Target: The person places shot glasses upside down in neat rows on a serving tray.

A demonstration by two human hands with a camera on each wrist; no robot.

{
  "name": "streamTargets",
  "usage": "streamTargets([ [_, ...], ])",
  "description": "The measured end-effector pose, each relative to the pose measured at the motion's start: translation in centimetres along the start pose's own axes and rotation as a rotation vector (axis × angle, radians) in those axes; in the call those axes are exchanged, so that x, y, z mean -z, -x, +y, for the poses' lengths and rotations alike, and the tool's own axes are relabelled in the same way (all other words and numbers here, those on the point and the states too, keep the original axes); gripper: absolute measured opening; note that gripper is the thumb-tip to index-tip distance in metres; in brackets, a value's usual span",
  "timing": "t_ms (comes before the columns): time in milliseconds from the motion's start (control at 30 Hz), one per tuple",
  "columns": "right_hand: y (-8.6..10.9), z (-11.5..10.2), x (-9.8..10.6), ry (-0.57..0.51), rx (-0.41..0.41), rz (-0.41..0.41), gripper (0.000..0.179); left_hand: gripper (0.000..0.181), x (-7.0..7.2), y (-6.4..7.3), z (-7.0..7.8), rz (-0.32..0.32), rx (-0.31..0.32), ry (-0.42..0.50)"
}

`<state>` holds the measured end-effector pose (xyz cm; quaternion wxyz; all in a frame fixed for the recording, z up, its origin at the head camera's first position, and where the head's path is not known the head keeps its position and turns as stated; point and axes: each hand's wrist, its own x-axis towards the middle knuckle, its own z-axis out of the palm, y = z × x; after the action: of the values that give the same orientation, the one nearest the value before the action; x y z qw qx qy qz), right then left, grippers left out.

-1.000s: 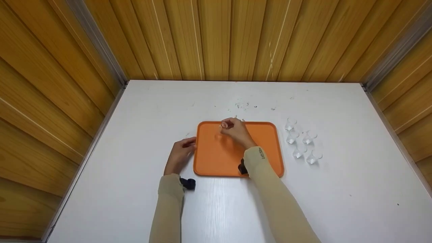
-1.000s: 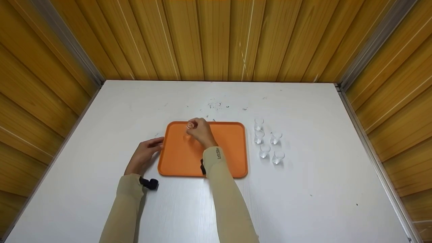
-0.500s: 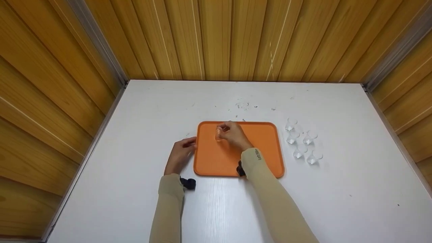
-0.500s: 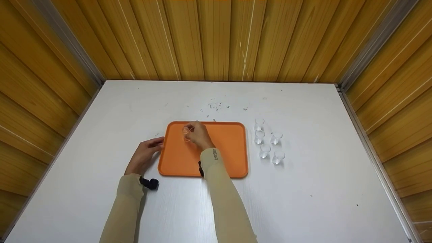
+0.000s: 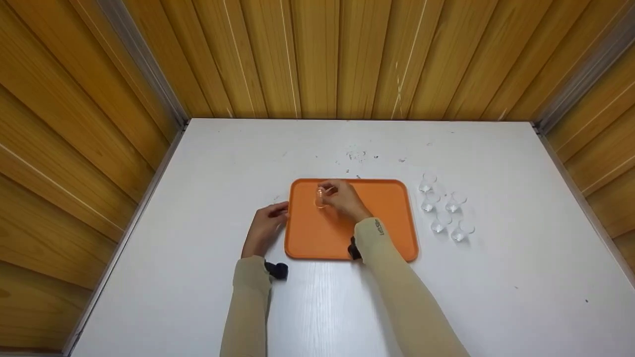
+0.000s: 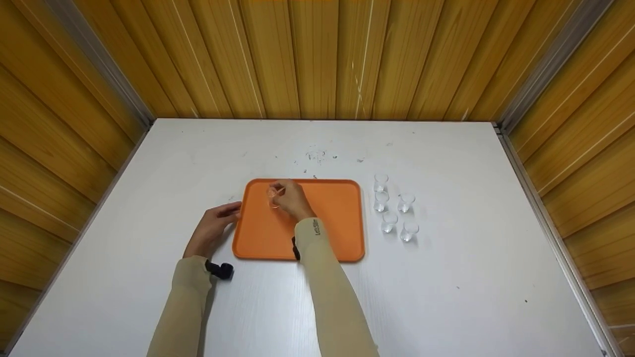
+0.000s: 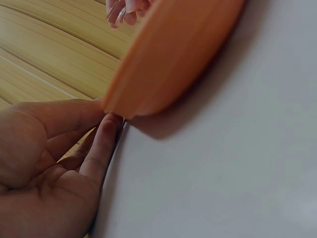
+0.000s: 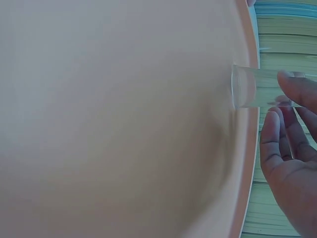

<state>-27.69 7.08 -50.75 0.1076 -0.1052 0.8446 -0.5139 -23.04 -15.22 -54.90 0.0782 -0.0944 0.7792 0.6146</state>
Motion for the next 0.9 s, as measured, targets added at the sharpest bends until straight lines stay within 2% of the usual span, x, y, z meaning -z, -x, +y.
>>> streamTargets([
  [167, 0.0, 0.0, 0.3, -0.042, -0.028, -0.012, 0.038, 0.035, 0.0, 0.0, 0.0, -0.004, 0.033, 0.015],
  [367, 0.3, 0.1, 1.0, -0.054, -0.016, -0.023, 0.042, 0.036, 0.1, 0.0, 0.0, -0.010, 0.014, 0.034],
  [433, 0.4, 0.1, 1.4, -0.050, -0.006, -0.024, 0.042, 0.036, 0.1, 0.0, 0.0, -0.010, 0.020, 0.036],
  [700, 1.1, 0.0, 2.7, -0.021, -0.056, -0.032, 0.048, 0.033, 0.1, -0.1, 0.1, -0.011, 0.062, 0.042],
  [900, 1.8, 0.2, 4.0, 0.030, -0.031, -0.041, 0.049, 0.036, 0.1, 0.0, 0.0, -0.011, 0.038, 0.042],
])
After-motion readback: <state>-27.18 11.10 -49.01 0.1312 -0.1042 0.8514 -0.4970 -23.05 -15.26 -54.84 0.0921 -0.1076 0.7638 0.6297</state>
